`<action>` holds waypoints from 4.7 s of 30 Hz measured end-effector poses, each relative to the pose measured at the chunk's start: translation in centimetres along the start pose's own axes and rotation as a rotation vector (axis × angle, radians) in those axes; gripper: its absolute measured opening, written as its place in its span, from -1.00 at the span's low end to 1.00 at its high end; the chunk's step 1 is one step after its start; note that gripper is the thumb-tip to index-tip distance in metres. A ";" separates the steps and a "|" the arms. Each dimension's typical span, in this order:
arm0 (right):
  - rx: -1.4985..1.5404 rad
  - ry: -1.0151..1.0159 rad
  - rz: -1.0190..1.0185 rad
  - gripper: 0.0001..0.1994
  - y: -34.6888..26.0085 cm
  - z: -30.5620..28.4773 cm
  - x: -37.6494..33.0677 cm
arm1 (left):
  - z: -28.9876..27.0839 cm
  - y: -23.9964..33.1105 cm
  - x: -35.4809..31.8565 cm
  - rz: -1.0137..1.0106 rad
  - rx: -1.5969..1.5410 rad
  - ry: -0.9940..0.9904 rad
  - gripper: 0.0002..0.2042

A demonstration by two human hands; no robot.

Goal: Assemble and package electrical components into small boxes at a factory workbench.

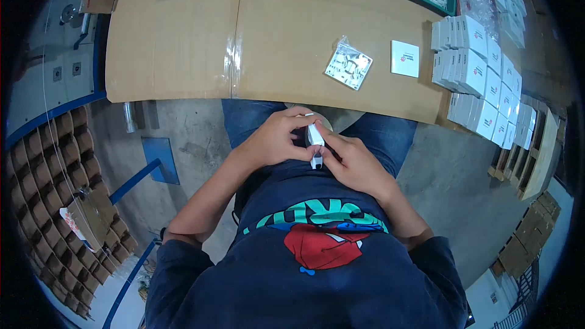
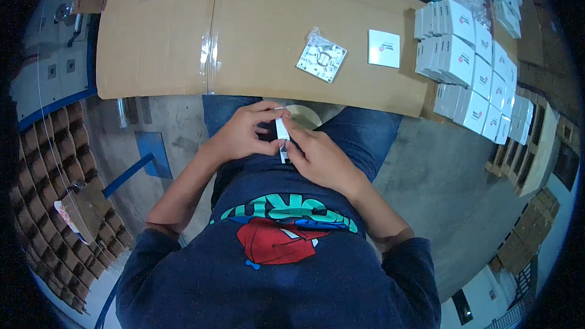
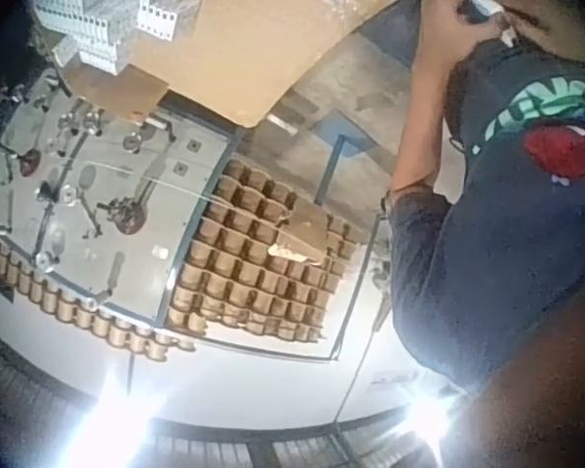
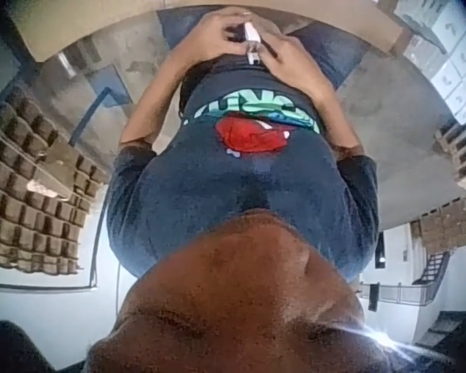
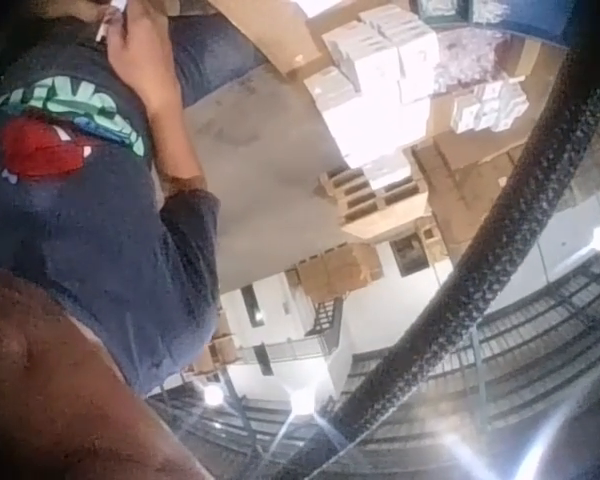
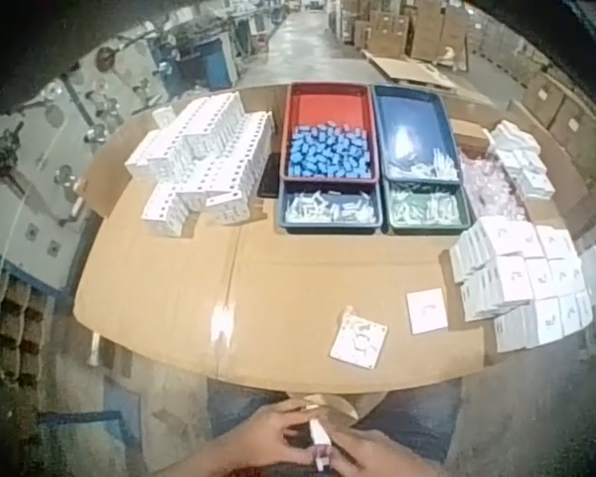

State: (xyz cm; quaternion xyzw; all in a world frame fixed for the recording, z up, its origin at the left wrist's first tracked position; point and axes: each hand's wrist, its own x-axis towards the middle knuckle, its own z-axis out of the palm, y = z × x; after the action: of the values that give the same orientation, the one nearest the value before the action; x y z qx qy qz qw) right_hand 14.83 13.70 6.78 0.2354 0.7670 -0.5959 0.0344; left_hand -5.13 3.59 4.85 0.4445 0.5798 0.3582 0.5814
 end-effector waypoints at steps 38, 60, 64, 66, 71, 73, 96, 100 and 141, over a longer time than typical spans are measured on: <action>0.170 0.146 -0.070 -0.60 -0.7 0.5 -0.9 | 4.2 -0.5 -2.9 -0.262 -0.716 0.233 -0.38; 0.428 -0.155 0.053 -0.17 1.5 0.1 -1.4 | 5.3 -2.2 -2.7 -0.141 -0.662 0.083 -0.20; 0.435 -0.203 0.056 -0.15 1.5 -0.1 -1.2 | 5.5 -2.6 -2.8 -0.147 -0.644 0.107 -0.19; 0.418 -0.210 0.036 -0.15 1.9 0.0 -1.2 | 5.5 -2.5 -2.8 -0.145 -0.621 0.103 -0.19; 0.415 -0.244 0.010 -0.16 1.2 -0.3 -1.1 | 6.0 -2.3 -2.9 -0.143 -0.606 0.159 -0.27; 0.442 -0.248 0.029 -0.17 1.1 -0.3 -1.2 | 5.8 -2.4 -2.9 -0.154 -0.607 0.141 -0.29; 0.138 -0.176 0.011 -0.17 0.8 0.7 -1.3 | 6.9 -1.8 -2.2 -0.115 -0.102 0.270 -0.34; 0.131 -0.171 0.194 -0.23 -0.2 -0.6 -1.0 | 7.0 -1.9 -2.5 -0.062 -0.133 0.342 -0.36; 0.222 0.206 -0.010 -0.70 -1.3 -5.6 5.4 | -1.6 -0.2 4.9 -0.079 -1.488 0.299 -0.29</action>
State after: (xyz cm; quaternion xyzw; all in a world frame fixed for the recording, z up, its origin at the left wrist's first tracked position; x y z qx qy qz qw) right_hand 10.78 20.37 7.74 0.2938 0.6970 -0.6500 -0.0734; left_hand -6.42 8.24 3.02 -0.1393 0.2734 0.6902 0.6553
